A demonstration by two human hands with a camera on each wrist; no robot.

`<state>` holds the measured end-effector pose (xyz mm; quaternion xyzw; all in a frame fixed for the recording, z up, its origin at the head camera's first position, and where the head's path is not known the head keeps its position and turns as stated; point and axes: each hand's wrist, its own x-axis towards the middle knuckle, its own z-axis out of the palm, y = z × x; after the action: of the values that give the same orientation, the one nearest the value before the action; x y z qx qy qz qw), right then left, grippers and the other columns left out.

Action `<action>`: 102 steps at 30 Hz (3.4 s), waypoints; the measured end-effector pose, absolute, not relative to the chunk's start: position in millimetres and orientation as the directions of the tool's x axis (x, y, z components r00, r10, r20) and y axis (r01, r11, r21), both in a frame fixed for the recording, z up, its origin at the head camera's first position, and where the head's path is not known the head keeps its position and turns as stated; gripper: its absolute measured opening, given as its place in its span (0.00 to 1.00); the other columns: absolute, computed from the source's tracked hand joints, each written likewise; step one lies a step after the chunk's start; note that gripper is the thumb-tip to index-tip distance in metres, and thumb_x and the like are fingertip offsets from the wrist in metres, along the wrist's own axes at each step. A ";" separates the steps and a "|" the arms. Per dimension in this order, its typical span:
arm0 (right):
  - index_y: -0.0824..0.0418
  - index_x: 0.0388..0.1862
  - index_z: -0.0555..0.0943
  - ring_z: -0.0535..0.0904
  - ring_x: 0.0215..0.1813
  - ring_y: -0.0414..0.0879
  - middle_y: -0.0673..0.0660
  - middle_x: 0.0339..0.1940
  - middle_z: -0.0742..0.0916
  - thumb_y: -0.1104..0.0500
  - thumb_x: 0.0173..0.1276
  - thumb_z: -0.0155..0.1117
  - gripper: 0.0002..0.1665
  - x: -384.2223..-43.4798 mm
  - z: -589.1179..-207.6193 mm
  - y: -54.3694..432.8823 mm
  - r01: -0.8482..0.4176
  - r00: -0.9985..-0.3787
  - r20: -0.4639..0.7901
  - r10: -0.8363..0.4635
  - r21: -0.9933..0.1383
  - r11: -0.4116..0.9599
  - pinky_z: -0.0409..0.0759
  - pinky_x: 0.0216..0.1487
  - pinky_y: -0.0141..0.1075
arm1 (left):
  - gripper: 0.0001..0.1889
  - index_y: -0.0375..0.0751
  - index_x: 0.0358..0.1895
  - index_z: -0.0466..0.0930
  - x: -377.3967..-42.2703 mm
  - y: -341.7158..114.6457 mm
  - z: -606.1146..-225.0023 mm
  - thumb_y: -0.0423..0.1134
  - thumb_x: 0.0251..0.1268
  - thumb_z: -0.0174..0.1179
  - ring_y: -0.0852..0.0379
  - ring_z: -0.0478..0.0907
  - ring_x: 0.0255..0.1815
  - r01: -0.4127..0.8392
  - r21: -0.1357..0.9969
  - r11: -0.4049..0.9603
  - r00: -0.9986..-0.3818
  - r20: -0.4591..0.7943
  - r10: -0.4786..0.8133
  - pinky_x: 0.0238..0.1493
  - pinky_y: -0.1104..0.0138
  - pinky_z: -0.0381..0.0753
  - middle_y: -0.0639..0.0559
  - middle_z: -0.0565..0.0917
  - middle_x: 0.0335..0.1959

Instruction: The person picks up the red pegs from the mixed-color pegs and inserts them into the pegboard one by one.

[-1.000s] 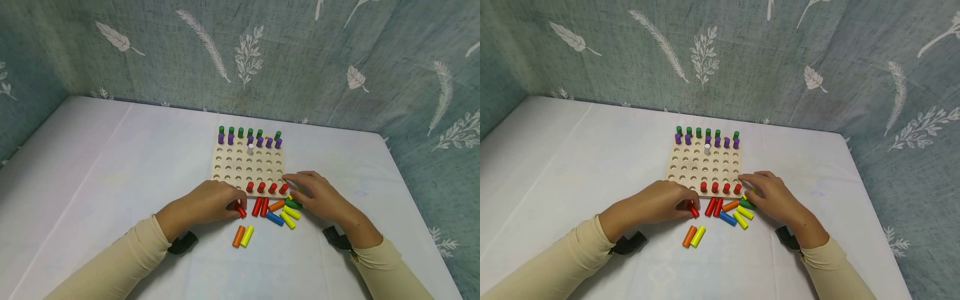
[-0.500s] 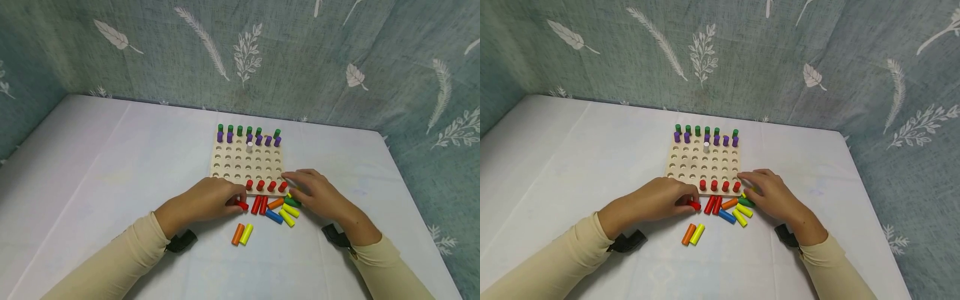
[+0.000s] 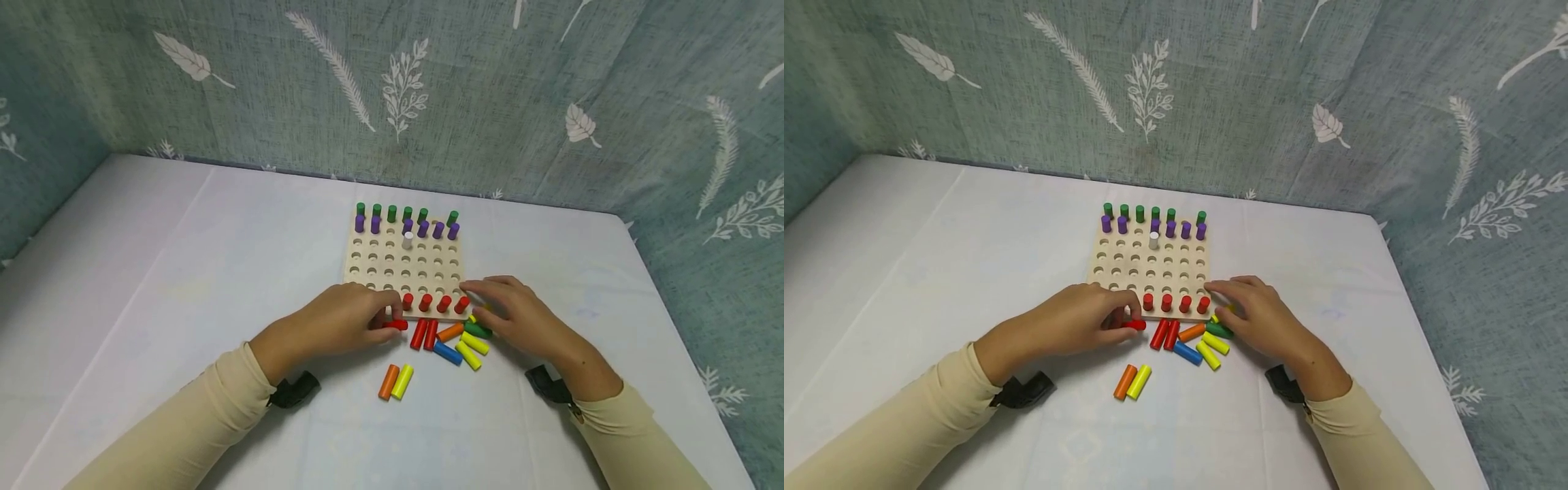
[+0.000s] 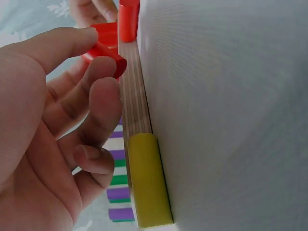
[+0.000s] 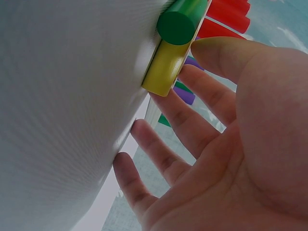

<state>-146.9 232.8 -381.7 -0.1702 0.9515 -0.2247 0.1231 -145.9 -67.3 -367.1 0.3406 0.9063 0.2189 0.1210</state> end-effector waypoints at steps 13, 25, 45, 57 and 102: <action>0.48 0.71 0.74 0.65 0.73 0.61 0.58 0.69 0.78 0.54 0.72 0.63 0.29 -146.4 -382.7 230.1 -0.270 -0.911 -0.162 -0.379 -0.460 0.846 0.66 0.69 0.65 | 0.09 0.52 0.38 0.80 -147.1 -72.8 -366.4 0.46 0.60 0.69 0.66 0.71 0.22 0.543 0.477 0.691 -0.778 -0.026 0.628 0.26 0.70 0.71 0.65 0.77 0.19; 0.48 0.71 0.74 0.66 0.73 0.60 0.58 0.69 0.78 0.54 0.72 0.63 0.28 -147.2 -383.1 229.7 -0.267 -0.912 -0.166 -0.376 -0.457 0.849 0.65 0.69 0.64 | 0.08 0.52 0.37 0.80 -149.5 -76.8 -364.7 0.46 0.59 0.68 0.65 0.72 0.24 0.562 0.459 0.688 -0.787 0.039 0.616 0.27 0.69 0.71 0.66 0.81 0.22; 0.48 0.71 0.74 0.65 0.73 0.60 0.57 0.68 0.79 0.55 0.72 0.63 0.29 -147.0 -383.5 230.8 -0.266 -0.914 -0.156 -0.375 -0.469 0.842 0.66 0.69 0.65 | 0.08 0.51 0.40 0.82 -155.3 -78.5 -363.1 0.43 0.59 0.69 0.63 0.72 0.24 0.521 0.465 0.715 -0.822 0.051 0.567 0.29 0.68 0.68 0.62 0.87 0.30; 0.48 0.71 0.74 0.66 0.73 0.59 0.57 0.68 0.79 0.54 0.72 0.63 0.28 -148.2 -382.0 231.5 -0.265 -0.914 -0.156 -0.374 -0.467 0.844 0.66 0.69 0.64 | 0.08 0.50 0.42 0.82 -158.6 -76.6 -362.9 0.44 0.62 0.68 0.63 0.74 0.25 0.483 0.460 0.745 -0.844 0.019 0.536 0.29 0.69 0.70 0.61 0.88 0.32; 0.48 0.71 0.74 0.64 0.73 0.60 0.58 0.69 0.78 0.55 0.72 0.63 0.28 -146.0 -379.5 229.3 -0.251 -0.916 -0.170 -0.364 -0.466 0.848 0.65 0.69 0.65 | 0.08 0.50 0.43 0.88 -152.5 -72.5 -365.0 0.40 0.61 0.69 0.63 0.80 0.34 0.499 0.441 0.746 -0.840 0.036 0.541 0.34 0.68 0.77 0.60 0.89 0.34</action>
<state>-146.0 229.3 -379.5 -0.1615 0.9529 -0.2231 0.1268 -152.5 -72.5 -365.0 0.2787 0.9331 0.2222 0.0473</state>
